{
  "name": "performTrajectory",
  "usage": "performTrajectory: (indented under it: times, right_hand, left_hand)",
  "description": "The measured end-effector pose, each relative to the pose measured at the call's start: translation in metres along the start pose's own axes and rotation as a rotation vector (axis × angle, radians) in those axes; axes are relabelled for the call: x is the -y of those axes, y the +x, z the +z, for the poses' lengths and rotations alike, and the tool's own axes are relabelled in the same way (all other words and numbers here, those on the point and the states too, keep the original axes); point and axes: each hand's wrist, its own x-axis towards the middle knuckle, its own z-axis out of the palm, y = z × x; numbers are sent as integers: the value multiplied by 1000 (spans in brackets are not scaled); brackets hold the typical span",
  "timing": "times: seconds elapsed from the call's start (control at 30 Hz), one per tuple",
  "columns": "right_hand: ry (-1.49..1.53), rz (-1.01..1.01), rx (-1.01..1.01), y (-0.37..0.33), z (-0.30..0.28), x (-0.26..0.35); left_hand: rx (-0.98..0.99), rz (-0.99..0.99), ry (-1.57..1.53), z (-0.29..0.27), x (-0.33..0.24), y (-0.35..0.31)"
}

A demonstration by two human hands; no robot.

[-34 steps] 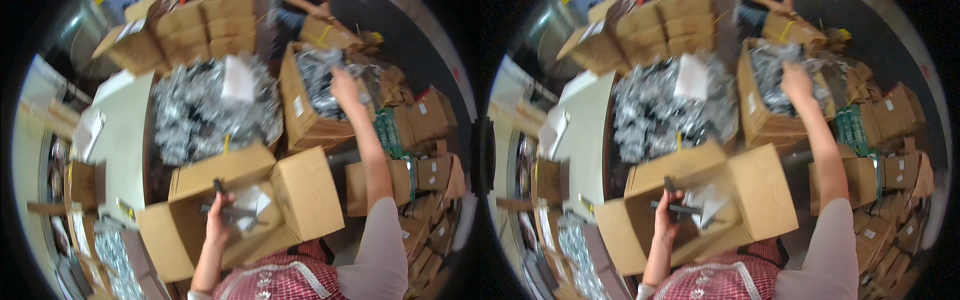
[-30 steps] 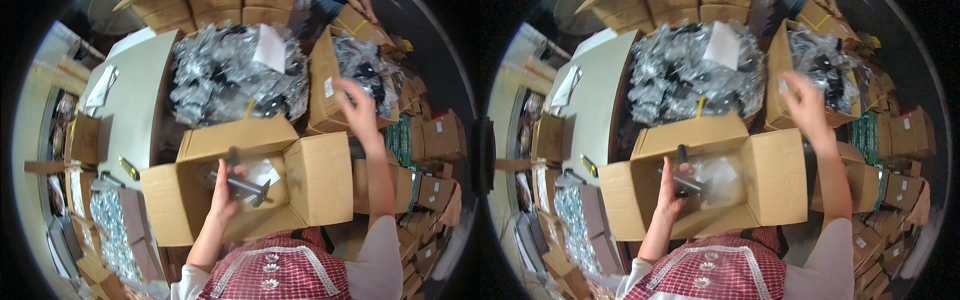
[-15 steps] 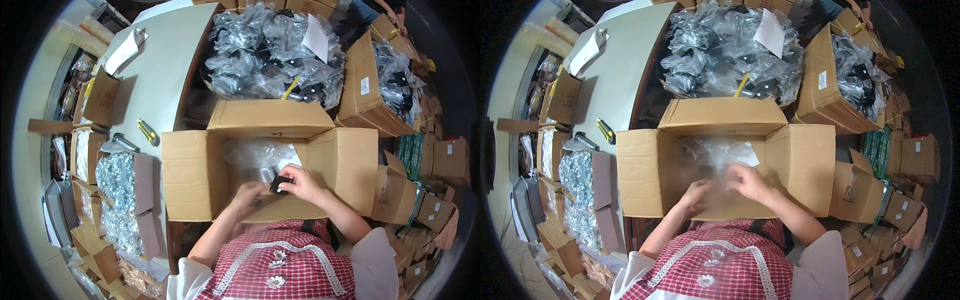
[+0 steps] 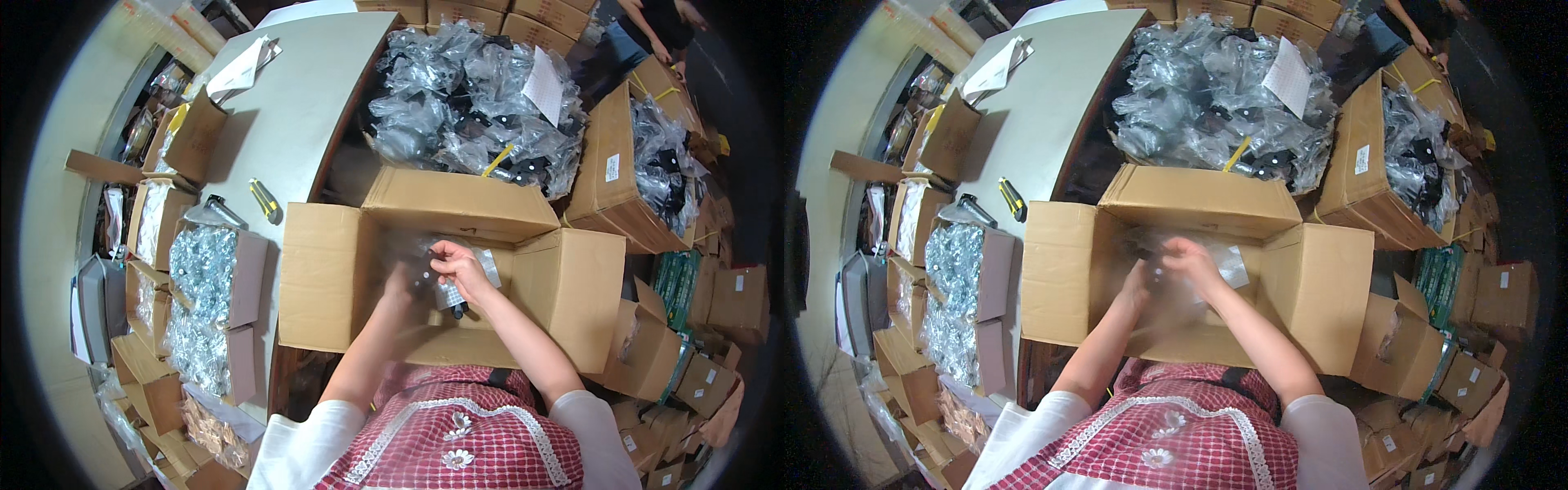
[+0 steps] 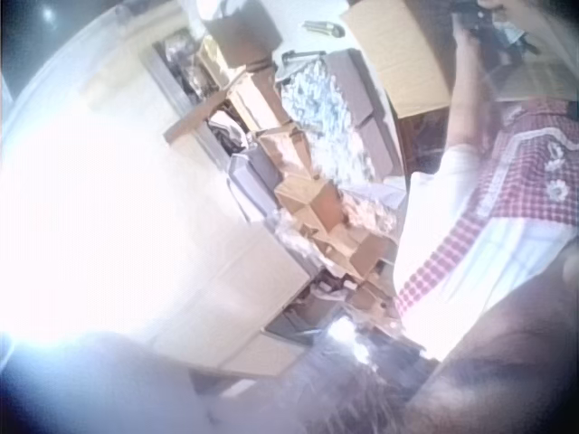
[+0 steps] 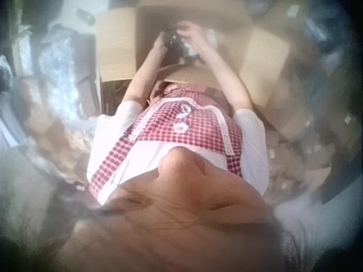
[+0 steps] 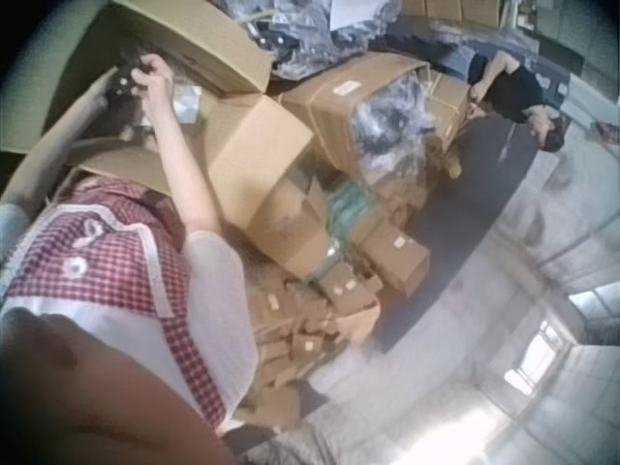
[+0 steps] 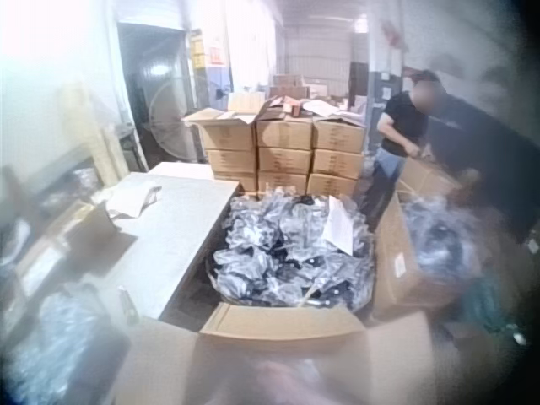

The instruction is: The person repeatedly picks up small black electronic components wrapped in plastic from a cardboard box, removes them from the plastic, and places them into another box. The person also handles a small white paper or label during the process.

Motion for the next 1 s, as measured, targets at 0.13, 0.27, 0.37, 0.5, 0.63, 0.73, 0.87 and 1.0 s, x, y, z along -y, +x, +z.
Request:
performTrajectory:
  times: [0.13,0.27,0.37,0.5,0.63,0.73,0.87,1.0]
  right_hand:
    - [-15,80,-49,47,5,-26]
    - [-156,85,-153,64,0,-42]
    - [-149,32,-179,46,-11,-33]
    - [-47,23,-172,4,-29,1]
    - [-63,-36,-99,-27,-29,22]
    - [-91,-108,35,-55,-28,33]
    - [-111,-129,59,-97,-24,47]
    - [-584,-610,-137,-140,-33,79]
  left_hand:
    - [-233,130,-54,-9,20,35]
    - [-374,286,103,-24,44,47]
    - [-515,565,804,-17,36,35]
    - [-328,610,1029,31,13,-29]
    - [8,504,892,82,-6,-102]
    - [158,793,1087,104,-13,-141]
    - [386,809,1266,130,-29,-186]
    - [575,801,1093,170,-26,-214]
